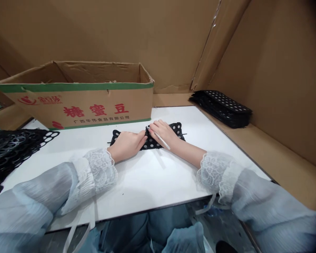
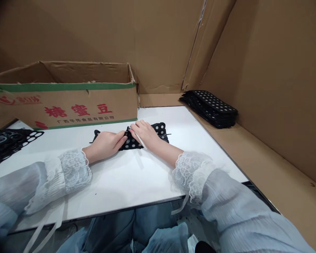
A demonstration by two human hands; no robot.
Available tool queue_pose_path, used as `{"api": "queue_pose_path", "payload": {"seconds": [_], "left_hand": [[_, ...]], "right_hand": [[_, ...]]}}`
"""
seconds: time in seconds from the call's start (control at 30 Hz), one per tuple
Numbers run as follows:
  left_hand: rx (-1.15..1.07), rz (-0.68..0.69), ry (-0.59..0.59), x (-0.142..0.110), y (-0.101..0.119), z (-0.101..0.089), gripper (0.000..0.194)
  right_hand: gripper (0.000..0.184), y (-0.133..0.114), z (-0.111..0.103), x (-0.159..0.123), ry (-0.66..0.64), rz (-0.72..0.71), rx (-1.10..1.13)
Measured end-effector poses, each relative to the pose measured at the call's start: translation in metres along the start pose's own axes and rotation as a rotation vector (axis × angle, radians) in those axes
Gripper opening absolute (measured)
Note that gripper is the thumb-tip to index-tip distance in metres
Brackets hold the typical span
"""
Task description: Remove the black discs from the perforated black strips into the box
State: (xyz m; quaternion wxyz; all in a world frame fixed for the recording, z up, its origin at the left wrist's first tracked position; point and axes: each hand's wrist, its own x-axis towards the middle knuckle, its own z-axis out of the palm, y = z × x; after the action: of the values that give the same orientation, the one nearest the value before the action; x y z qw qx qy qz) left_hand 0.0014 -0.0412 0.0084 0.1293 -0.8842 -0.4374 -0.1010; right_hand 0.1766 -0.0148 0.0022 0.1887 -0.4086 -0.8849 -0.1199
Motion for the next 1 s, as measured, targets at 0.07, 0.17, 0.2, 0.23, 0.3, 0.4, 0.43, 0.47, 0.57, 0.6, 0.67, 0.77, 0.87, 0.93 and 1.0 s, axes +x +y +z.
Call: {"api": "queue_pose_path", "payload": {"seconds": [0.07, 0.17, 0.2, 0.23, 0.3, 0.4, 0.43, 0.47, 0.57, 0.6, 0.67, 0.77, 0.87, 0.93, 1.0], "left_hand": [[0.035, 0.020, 0.015, -0.001, 0.003, -0.001, 0.035], [0.022, -0.020, 0.014, -0.001, 0.003, -0.002, 0.035], [-0.005, -0.056, 0.006, 0.000, 0.002, -0.001, 0.035], [-0.043, -0.104, -0.003, 0.001, 0.000, 0.000, 0.036], [-0.136, -0.204, -0.020, 0.003, -0.005, 0.002, 0.037], [-0.247, -0.286, -0.036, 0.007, -0.011, 0.006, 0.039], [-0.266, -0.297, -0.036, 0.008, -0.013, 0.006, 0.039], [-0.278, -0.301, -0.038, 0.009, -0.014, 0.006, 0.039], [-0.295, -0.301, -0.042, 0.010, -0.015, 0.005, 0.039], [-0.305, -0.295, -0.041, 0.010, -0.015, 0.005, 0.039], [-0.331, -0.278, -0.040, 0.009, -0.014, 0.003, 0.040], [-0.344, -0.259, -0.065, 0.008, -0.014, 0.002, 0.044], [-0.322, -0.260, -0.083, 0.008, -0.014, 0.002, 0.045], [-0.312, -0.256, -0.083, 0.008, -0.014, 0.003, 0.044], [-0.309, -0.251, -0.088, 0.008, -0.014, 0.003, 0.043]], "right_hand": [[0.028, 0.001, 0.002, 0.002, 0.015, 0.020, -0.026], [0.028, 0.006, 0.006, 0.003, 0.073, 0.028, -0.001], [0.027, 0.008, 0.007, 0.003, 0.090, 0.026, 0.037], [0.027, 0.011, 0.007, 0.002, 0.097, 0.020, 0.096], [0.027, 0.016, 0.006, 0.001, 0.093, 0.014, 0.264], [0.032, 0.024, -0.001, -0.001, 0.052, 0.041, 0.538], [0.033, 0.025, -0.002, -0.002, 0.036, 0.051, 0.601], [0.035, 0.026, -0.004, -0.003, 0.021, 0.057, 0.645], [0.037, 0.026, -0.005, -0.005, 0.004, 0.073, 0.683], [0.038, 0.026, -0.005, -0.005, 0.008, 0.083, 0.679], [0.038, 0.024, -0.003, -0.005, 0.017, 0.088, 0.666], [0.038, 0.023, -0.002, -0.005, 0.025, 0.070, 0.660], [0.039, 0.021, -0.003, -0.005, 0.030, 0.082, 0.668], [0.039, 0.018, -0.004, -0.006, 0.025, 0.103, 0.651], [0.038, 0.016, -0.004, -0.006, 0.012, 0.120, 0.616]]}}
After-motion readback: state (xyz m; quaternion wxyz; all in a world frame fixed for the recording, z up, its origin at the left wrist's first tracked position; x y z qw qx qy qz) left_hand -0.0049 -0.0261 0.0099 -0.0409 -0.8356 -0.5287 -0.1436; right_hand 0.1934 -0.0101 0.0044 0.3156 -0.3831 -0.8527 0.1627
